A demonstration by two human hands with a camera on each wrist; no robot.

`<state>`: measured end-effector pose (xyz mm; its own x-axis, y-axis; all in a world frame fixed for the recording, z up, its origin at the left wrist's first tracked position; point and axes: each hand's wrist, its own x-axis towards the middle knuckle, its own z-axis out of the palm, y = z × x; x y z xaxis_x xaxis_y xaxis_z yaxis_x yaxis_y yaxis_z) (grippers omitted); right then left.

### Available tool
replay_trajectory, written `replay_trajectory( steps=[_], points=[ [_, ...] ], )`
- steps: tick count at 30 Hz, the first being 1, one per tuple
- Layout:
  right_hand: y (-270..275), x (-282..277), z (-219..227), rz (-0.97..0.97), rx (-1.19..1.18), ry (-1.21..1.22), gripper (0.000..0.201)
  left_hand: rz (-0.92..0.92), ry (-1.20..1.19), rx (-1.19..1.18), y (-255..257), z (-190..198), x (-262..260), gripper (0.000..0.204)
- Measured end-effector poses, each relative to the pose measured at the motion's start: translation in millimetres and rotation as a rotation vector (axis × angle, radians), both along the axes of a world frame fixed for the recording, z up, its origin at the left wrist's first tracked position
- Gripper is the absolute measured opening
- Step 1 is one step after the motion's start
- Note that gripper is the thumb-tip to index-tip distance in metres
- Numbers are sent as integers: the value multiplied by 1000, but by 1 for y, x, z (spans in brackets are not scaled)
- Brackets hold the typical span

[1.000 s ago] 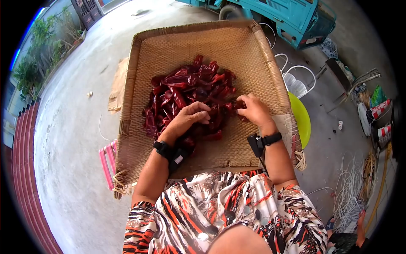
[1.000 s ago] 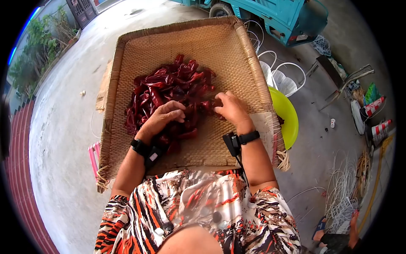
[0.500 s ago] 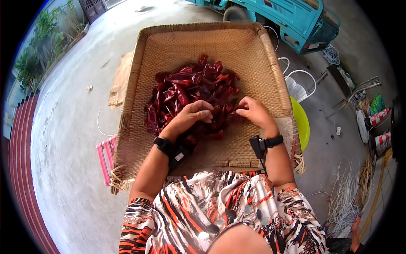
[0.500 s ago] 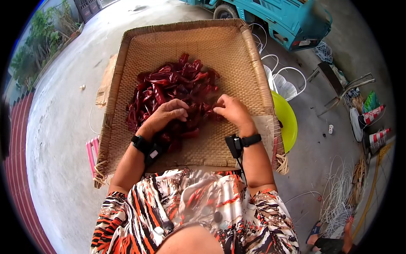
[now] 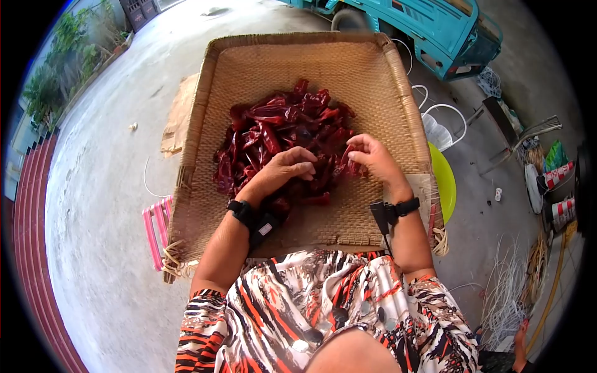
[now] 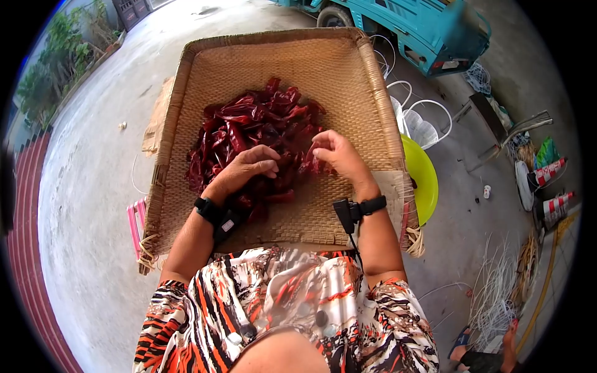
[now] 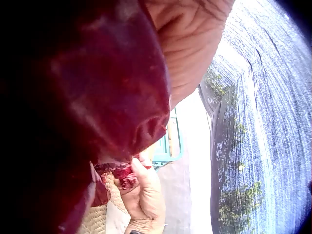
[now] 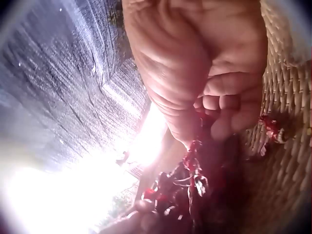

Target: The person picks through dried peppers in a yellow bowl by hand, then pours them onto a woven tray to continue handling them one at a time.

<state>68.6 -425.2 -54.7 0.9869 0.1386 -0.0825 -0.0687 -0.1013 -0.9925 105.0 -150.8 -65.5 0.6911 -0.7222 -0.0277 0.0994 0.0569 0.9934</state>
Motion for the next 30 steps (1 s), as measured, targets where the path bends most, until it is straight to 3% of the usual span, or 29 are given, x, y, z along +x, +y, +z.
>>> replay_trajectory(
  steps=[3, 7, 17, 20, 30],
  points=[
    [4, -4, 14, -15, 201, -29, 25, 6, -48, 90, 0, 10, -5, 31],
    [25, -5, 11, 20, 300, -72, 23, -37, -101, 103, -1, 16, -7, 33],
    [52, -7, 1, 88, 276, 6, 22, -99, -122, 45, 3, 4, -3, 20],
    [56, -6, -10, 95, 369, 57, 21, -115, -116, 28, 4, 2, -1, 21],
    [70, -12, 0, -130, 281, -132, 18, 3, 28, 10, 0, 8, -2, 34]
  ],
)
